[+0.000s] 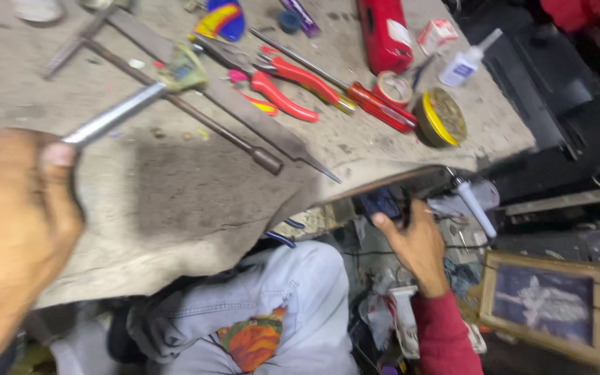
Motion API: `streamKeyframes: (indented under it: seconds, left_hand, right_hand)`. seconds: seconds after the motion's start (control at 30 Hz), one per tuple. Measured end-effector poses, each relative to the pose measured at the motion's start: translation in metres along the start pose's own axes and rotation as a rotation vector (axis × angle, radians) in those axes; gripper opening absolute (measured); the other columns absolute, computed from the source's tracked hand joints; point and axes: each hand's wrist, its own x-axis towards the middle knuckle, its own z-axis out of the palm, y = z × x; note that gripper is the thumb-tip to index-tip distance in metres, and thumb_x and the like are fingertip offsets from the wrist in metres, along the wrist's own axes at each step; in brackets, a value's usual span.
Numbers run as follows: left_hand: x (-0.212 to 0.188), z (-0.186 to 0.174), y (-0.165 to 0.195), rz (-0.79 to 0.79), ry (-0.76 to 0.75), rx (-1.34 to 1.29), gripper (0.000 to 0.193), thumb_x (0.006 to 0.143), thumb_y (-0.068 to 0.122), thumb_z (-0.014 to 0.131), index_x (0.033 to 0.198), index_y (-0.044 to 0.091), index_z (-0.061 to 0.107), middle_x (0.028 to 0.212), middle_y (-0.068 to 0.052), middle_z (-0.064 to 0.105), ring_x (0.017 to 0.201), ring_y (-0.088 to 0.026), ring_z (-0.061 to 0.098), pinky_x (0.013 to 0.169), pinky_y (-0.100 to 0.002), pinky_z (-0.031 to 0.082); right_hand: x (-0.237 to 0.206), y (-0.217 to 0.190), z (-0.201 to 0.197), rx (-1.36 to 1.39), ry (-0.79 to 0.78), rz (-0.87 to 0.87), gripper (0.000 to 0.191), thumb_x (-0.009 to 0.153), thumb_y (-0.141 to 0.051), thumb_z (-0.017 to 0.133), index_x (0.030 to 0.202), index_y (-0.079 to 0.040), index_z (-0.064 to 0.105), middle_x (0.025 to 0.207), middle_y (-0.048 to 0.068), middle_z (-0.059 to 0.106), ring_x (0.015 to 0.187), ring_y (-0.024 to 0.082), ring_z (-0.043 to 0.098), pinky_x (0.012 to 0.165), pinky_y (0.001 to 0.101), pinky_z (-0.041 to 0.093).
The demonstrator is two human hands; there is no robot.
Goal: The person sits at a cluttered repair bench and uses a socket wrench to repeatedly ratchet a nut on a small appliance blade assembly held in the other hand. They then set the part down, pick up a small packet, open it, and rub the contents between their hands.
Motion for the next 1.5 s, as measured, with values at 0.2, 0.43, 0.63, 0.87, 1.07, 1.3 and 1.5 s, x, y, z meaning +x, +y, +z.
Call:
streamKeyframes:
  seconds: [0.2,0.43,0.63,0.87,1.07,1.3,1.5]
  left_hand:
    - [0.017,-0.028,0.003,-0.158,-0.098,-0.149,0.036,0.095,0.037,0.069,0.077,0.006,0.065,0.068,-0.018,0.063,0.070,-0.039,0.061,0.068,-0.049,0.047]
    - [0.011,-0.025,-0.007,-0.021,-0.041,-0.281,0.031,0.094,0.036,0.065,0.081,0.008,0.065,0.071,-0.015,0.066,0.070,-0.037,0.064,0.066,-0.051,0.049]
    - [0.001,-0.019,-0.019,-0.032,0.247,-0.331,0.024,0.099,0.025,0.063,0.086,0.005,0.057,0.076,-0.014,0.063,0.071,-0.036,0.064,0.063,-0.048,0.050]
    - [-0.001,-0.038,-0.004,-0.229,0.252,-0.663,0.023,0.107,0.028,0.052,0.100,0.007,0.056,0.080,-0.018,0.066,0.070,-0.041,0.064,0.063,-0.054,0.047]
    - [-0.003,-0.037,0.003,-0.281,0.139,-0.732,0.024,0.102,0.030,0.057,0.109,0.007,0.060,0.075,-0.019,0.068,0.072,-0.041,0.067,0.063,-0.054,0.047]
    - [0.000,-0.032,0.006,-0.448,0.121,-0.705,0.019,0.092,0.026,0.068,0.093,0.007,0.072,0.071,-0.016,0.069,0.067,-0.037,0.068,0.059,-0.047,0.050]
    - [0.001,-0.029,0.011,-0.500,0.056,-0.530,0.021,0.091,0.028,0.070,0.082,0.008,0.069,0.064,-0.013,0.067,0.056,-0.034,0.065,0.051,-0.047,0.046]
  right_hand:
    - [-0.031,-0.036,-0.017,0.114,0.424,-0.320,0.052,0.081,-0.030,0.085,0.121,-0.001,0.069,0.099,0.014,0.067,0.085,0.026,0.065,0.078,0.0362,0.052]
    - [-0.026,-0.103,-0.035,0.431,0.497,-0.665,0.022,0.084,-0.007,0.081,0.102,0.001,0.071,0.090,0.014,0.072,0.075,0.018,0.070,0.069,0.0240,0.053]
    - [0.001,-0.205,-0.042,0.667,0.249,-0.789,0.007,0.100,-0.006,0.072,0.101,0.001,0.072,0.089,0.010,0.073,0.075,0.015,0.070,0.074,0.0227,0.054]
    - [0.046,-0.356,-0.045,1.344,-0.850,-0.374,0.038,0.090,-0.025,0.060,0.121,-0.003,0.060,0.109,0.004,0.071,0.090,0.013,0.071,0.070,0.0293,0.060]
    - [0.096,-0.399,-0.039,1.399,-0.987,-0.423,0.030,0.106,-0.027,0.060,0.111,0.002,0.064,0.098,0.013,0.071,0.071,0.014,0.060,0.064,0.0270,0.052]
    - [0.134,-0.397,-0.025,1.468,-1.158,-0.493,0.046,0.111,-0.041,0.055,0.115,0.005,0.064,0.098,0.018,0.071,0.074,0.018,0.065,0.067,0.0297,0.056]
    - [0.137,-0.383,-0.021,1.488,-1.378,-0.500,0.065,0.104,-0.053,0.046,0.127,0.006,0.062,0.111,0.019,0.072,0.091,0.021,0.072,0.079,0.0335,0.061]
